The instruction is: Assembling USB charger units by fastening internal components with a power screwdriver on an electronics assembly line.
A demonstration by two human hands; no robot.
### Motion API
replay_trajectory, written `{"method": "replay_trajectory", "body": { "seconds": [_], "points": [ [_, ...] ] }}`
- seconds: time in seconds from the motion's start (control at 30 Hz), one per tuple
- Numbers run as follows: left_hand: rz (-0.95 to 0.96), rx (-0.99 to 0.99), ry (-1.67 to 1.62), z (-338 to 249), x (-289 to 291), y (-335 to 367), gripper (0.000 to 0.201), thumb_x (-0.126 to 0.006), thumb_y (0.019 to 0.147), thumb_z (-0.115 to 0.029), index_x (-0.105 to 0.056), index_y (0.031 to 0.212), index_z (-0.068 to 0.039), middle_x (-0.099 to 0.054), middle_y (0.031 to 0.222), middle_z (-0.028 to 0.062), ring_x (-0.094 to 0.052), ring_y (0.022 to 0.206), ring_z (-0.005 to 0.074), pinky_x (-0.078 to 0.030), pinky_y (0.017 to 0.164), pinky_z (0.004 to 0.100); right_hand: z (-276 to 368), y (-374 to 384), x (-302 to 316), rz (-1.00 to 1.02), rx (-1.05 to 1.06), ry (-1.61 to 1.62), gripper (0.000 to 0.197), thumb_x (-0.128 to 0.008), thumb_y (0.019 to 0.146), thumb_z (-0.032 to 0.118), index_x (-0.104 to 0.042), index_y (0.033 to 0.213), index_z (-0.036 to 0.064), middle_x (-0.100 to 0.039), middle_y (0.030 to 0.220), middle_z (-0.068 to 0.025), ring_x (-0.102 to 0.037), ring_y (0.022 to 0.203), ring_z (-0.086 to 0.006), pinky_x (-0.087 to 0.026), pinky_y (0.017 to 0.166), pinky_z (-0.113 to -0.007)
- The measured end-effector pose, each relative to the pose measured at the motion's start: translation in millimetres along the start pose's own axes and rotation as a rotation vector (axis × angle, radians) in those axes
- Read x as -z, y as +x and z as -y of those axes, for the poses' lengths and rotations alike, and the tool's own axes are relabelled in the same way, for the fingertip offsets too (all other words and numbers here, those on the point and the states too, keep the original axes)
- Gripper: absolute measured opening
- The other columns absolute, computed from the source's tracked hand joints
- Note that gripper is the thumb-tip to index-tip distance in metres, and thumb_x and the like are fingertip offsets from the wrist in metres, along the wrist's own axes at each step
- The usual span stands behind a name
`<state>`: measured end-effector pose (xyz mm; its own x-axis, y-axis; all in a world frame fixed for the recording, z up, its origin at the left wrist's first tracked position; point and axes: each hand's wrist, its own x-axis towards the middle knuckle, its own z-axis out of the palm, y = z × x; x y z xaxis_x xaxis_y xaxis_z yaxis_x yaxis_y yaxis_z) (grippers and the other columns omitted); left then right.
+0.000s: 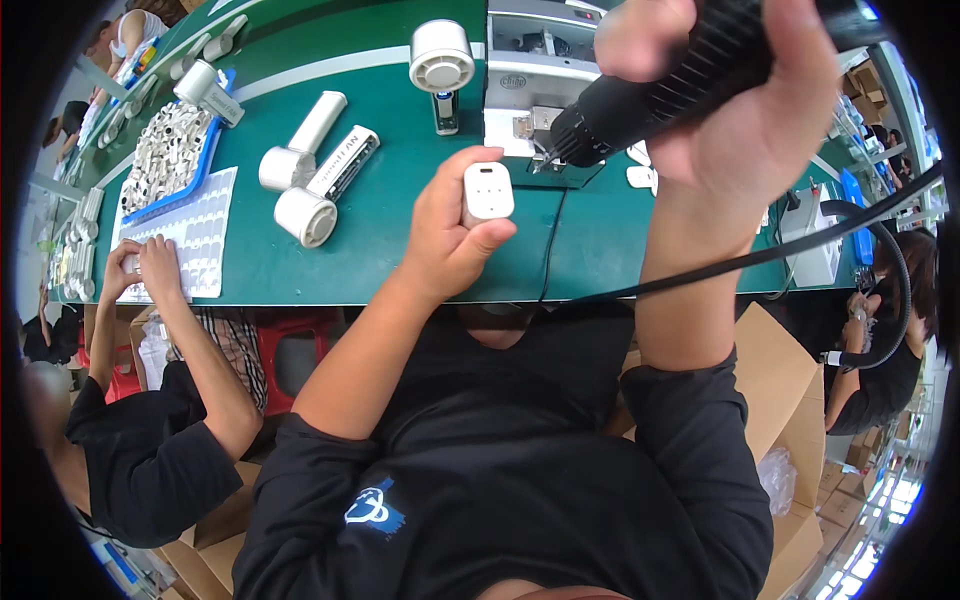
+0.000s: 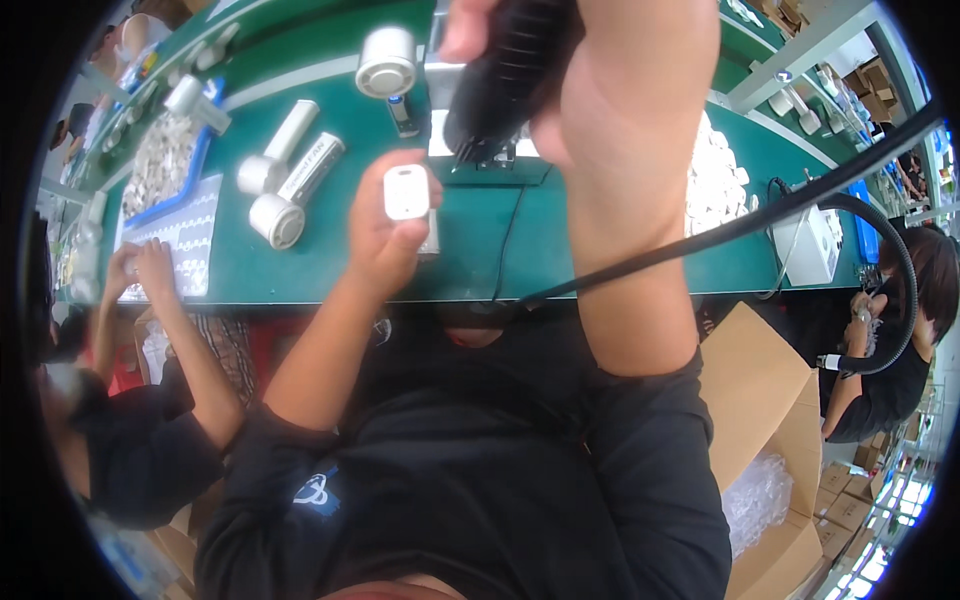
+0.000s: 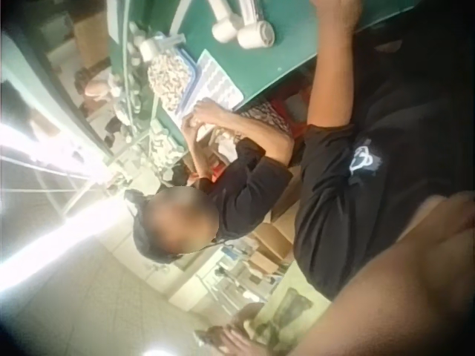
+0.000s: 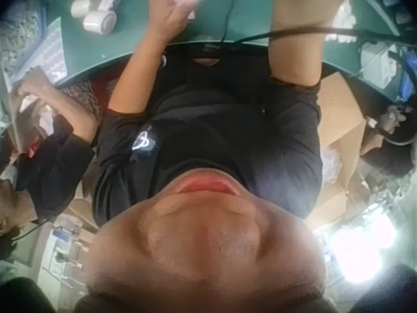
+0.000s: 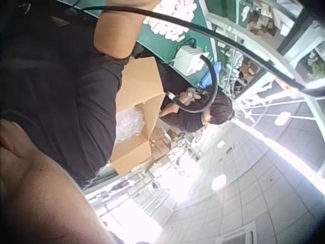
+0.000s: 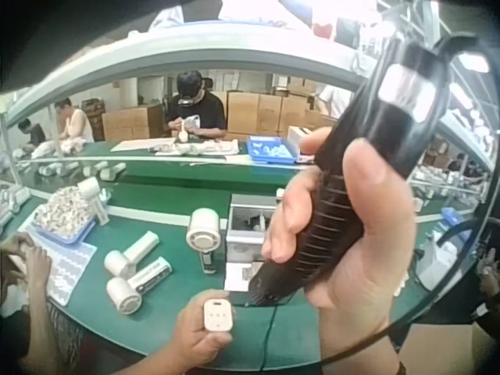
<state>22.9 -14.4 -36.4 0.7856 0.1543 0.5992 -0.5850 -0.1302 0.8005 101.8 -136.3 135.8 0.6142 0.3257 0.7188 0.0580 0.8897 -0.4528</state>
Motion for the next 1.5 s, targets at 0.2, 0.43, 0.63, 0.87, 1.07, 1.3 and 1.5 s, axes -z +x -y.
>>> {"method": "replay_trajectory", "body": {
  "seconds": [0.2,0.43,0.63,0.87,1.07,1.3,1.5],
  "points": [
    [0.006,0.037,0.034,-6,0,1,0.058,-0.068,0.077,-0.038,-0.046,0.118,-0.005,-0.054,0.086,0.0058,-0.052,0.075,0.0165,-0.043,0.068,0.0264,5,-1,-41,-0.186,-0.004,-0.604,0.042,-0.054,0.084,0.038,-0.050,0.096,-0.0021,-0.053,0.057,-0.0092,-0.052,0.042,-0.0187,-0.046,0.041,-0.028],
    [0.035,0.039,0.097,-11,0,7,0.056,-0.068,0.076,-0.039,-0.046,0.116,-0.007,-0.057,0.091,0.0087,-0.055,0.077,0.0209,-0.044,0.070,0.0292,-10,-9,-44,-0.240,-0.073,-0.625,0.042,-0.055,0.084,0.037,-0.049,0.097,-0.0022,-0.053,0.058,-0.0089,-0.052,0.043,-0.0178,-0.046,0.042,-0.028],
    [0.035,0.043,0.051,-9,-1,7,0.057,-0.069,0.075,-0.040,-0.046,0.116,-0.007,-0.057,0.091,0.0094,-0.056,0.078,0.0227,-0.045,0.070,0.0302,-12,-15,-45,-0.306,-0.097,-0.633,0.041,-0.055,0.084,0.036,-0.049,0.098,-0.0022,-0.053,0.059,-0.0086,-0.052,0.044,-0.0171,-0.046,0.044,-0.028],
    [0.008,0.055,0.001,-3,-2,2,0.061,-0.069,0.075,-0.042,-0.044,0.117,-0.005,-0.054,0.087,0.0057,-0.053,0.077,0.0155,-0.043,0.069,0.0266,-2,-11,-45,-0.300,-0.126,-0.611,0.040,-0.056,0.084,0.034,-0.048,0.099,-0.0023,-0.053,0.060,-0.0083,-0.052,0.045,-0.0162,-0.045,0.044,-0.027],
    [0.029,0.080,0.016,-4,-2,2,0.063,-0.069,0.075,-0.043,-0.043,0.117,-0.004,-0.054,0.088,0.0064,-0.053,0.078,0.0158,-0.043,0.070,0.0267,3,-14,-43,-0.288,-0.145,-0.621,0.037,-0.056,0.083,0.035,-0.052,0.092,-0.0011,-0.054,0.058,-0.0083,-0.053,0.046,-0.0158,-0.045,0.046,-0.024],
    [0.028,0.071,-0.008,-2,0,3,0.064,-0.069,0.076,-0.043,-0.043,0.119,-0.003,-0.054,0.090,0.0055,-0.052,0.080,0.0145,-0.043,0.071,0.0260,2,0,-57,-0.332,-0.152,-0.700,0.036,-0.055,0.084,0.035,-0.052,0.089,-0.0010,-0.054,0.057,-0.0083,-0.052,0.042,-0.0158,-0.044,0.042,-0.025],
    [-0.010,0.063,-0.191,-6,5,-1,0.066,-0.068,0.077,-0.044,-0.041,0.122,-0.003,-0.053,0.093,0.0058,-0.052,0.083,0.0115,-0.043,0.073,0.0243,7,-2,3,-0.212,0.043,-0.591,0.026,-0.057,0.084,0.025,-0.053,0.086,-0.0004,-0.053,0.056,-0.0067,-0.052,0.044,-0.0141,-0.044,0.041,-0.024]
  ]
}}
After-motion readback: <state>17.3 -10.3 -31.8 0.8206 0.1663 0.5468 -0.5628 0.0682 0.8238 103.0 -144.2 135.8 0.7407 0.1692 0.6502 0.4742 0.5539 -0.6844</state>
